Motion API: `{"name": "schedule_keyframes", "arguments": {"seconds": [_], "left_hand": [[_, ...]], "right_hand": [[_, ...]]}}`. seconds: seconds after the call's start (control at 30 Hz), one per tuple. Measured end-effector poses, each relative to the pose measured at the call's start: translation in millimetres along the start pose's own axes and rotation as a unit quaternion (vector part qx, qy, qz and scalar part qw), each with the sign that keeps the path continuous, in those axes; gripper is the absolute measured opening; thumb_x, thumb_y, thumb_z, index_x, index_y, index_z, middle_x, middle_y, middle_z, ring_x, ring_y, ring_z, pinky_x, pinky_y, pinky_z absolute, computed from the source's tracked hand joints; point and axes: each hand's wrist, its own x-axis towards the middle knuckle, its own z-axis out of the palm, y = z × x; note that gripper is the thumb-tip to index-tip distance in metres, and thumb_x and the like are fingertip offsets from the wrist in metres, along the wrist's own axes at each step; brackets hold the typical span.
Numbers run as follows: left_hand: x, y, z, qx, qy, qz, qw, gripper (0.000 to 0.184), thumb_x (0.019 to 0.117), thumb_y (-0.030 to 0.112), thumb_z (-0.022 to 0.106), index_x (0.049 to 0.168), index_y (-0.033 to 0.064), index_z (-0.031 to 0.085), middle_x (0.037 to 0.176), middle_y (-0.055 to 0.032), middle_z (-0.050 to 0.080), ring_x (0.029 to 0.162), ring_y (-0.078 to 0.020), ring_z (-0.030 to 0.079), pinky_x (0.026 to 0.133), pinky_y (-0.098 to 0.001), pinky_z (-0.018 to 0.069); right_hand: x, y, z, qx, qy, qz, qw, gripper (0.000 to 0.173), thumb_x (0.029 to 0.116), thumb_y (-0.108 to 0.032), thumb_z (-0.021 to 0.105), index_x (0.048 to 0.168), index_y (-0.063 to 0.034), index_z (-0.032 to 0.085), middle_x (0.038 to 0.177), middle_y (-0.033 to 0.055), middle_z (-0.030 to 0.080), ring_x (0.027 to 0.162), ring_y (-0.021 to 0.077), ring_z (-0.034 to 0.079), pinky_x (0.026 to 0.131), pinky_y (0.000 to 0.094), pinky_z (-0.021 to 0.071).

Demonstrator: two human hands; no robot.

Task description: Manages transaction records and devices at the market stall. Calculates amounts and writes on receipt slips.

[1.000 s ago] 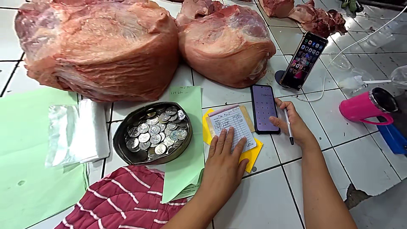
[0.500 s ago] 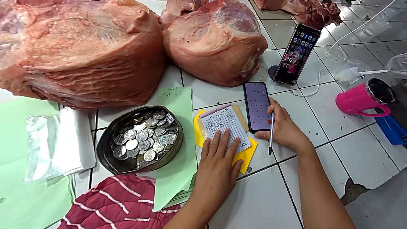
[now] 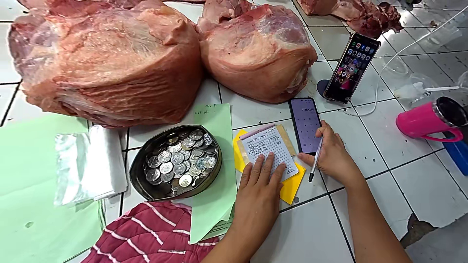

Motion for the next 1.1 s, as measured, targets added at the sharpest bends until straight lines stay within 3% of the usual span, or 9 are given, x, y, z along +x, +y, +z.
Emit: {"name": "schedule_keyframes", "arguments": {"seconds": [0.13,0.23,0.37,0.47,0.57,0.67,0.77,0.9,1.1], "left_hand": [[-0.2,0.3,0.0,-0.001,0.004,0.0,1.0,0.038,0.0997,0.025,0.049,0.13,0.0182,0.071,0.145,-0.0105,0.061,0.132,-0.0344,0.06,0.109,-0.053,0.0447],[0.3,0.7,-0.5,-0.01,0.006,-0.003,1.0,0.038,0.0998,0.026,0.049,0.129,0.0178,0.071,0.145,-0.0105,0.061,0.132,-0.0344,0.059,0.109,-0.0535,0.0442],[0.3,1.6,-1.4,-0.027,0.0,-0.006,1.0,0.038,0.0984,0.029,0.052,0.129,0.0164,0.071,0.145,-0.0113,0.061,0.134,-0.0346,0.058,0.11,-0.0553,0.043],[-1.2,4.2,-1.2,-0.021,-0.001,-0.001,1.0,0.038,0.0976,0.03,0.053,0.128,0.0161,0.071,0.145,-0.0115,0.061,0.133,-0.0338,0.059,0.109,-0.0544,0.0442],[-2.2,7.8,0.9,-0.005,0.009,0.012,1.0,0.038,0.098,0.032,0.052,0.125,0.0157,0.072,0.142,-0.0115,0.064,0.128,-0.0318,0.063,0.105,-0.0531,0.0467],[-0.8,10.0,2.9,0.009,0.021,0.022,1.0,0.037,0.0982,0.03,0.051,0.123,0.0147,0.074,0.138,-0.0114,0.066,0.124,-0.03,0.066,0.102,-0.0494,0.0493],[1.1,10.5,3.6,0.019,0.026,0.023,0.999,0.036,0.0989,0.031,0.05,0.12,0.0146,0.075,0.135,-0.0104,0.068,0.12,-0.0287,0.068,0.101,-0.0464,0.0505],[3.0,10.4,5.1,0.02,0.037,0.022,0.999,0.035,0.0982,0.031,0.051,0.117,0.0153,0.076,0.133,-0.0113,0.069,0.117,-0.0287,0.069,0.098,-0.0437,0.0514],[3.1,9.8,5.2,0.025,0.042,0.025,0.999,0.034,0.0971,0.031,0.053,0.114,0.0151,0.076,0.131,-0.0109,0.07,0.115,-0.028,0.07,0.096,-0.0425,0.0518]], "right_hand": [[1.3,4.2,-4.1,-0.001,-0.001,0.002,1.0,0.077,0.0734,-0.041,0.089,0.125,0.0018,0.051,0.159,0.027,0.036,0.151,0.0371,0.032,0.121,0.0597,0.0205],[0.7,2.4,-5.5,0.024,0.011,0.014,1.0,0.086,0.0741,-0.052,0.087,0.129,0.003,0.05,0.16,0.0263,0.035,0.15,0.0381,0.034,0.12,0.0626,0.0196],[-2.7,-5.5,3.6,0.1,0.189,-0.041,0.976,0.076,0.0905,-0.055,0.068,0.128,0.0093,0.055,0.147,0.029,0.051,0.137,0.0426,0.05,0.109,0.0605,0.039],[-6.8,-12.2,12.6,0.189,0.251,-0.158,0.936,0.063,0.1079,-0.052,0.035,0.121,0.0048,0.059,0.134,0.0165,0.065,0.13,0.0151,0.059,0.098,0.0316,0.0514],[-12.7,-24.8,28.9,0.308,0.2,-0.291,0.884,0.073,0.1086,-0.057,0.019,0.106,-0.0037,0.069,0.102,0.0008,0.076,0.104,0.0035,0.068,0.093,0.026,0.0547],[-19.3,-42.1,48.0,0.359,0.108,-0.307,0.875,0.053,0.1129,-0.036,0.029,0.104,-0.0014,0.069,0.075,-0.0097,0.061,0.069,-0.0067,0.056,0.068,0.013,0.0496],[-17.9,-50.9,55.6,0.398,0.082,-0.241,0.882,0.017,0.1006,-0.008,0.049,0.106,0.0021,0.061,0.068,-0.0117,0.055,0.058,-0.0081,0.05,0.056,0.0105,0.0436],[-9.8,-50.8,54.5,0.438,0.08,-0.183,0.877,0.008,0.0947,-0.005,0.059,0.099,-0.0073,0.053,0.068,-0.0107,0.058,0.061,-0.0048,0.056,0.059,0.0121,0.047],[-6.7,-51.2,58.9,0.424,0.081,-0.146,0.89,0.011,0.0963,-0.01,0.063,0.103,-0.0059,0.055,0.083,-0.0023,0.069,0.075,-0.0003,0.066,0.068,0.0145,0.0536]]}}
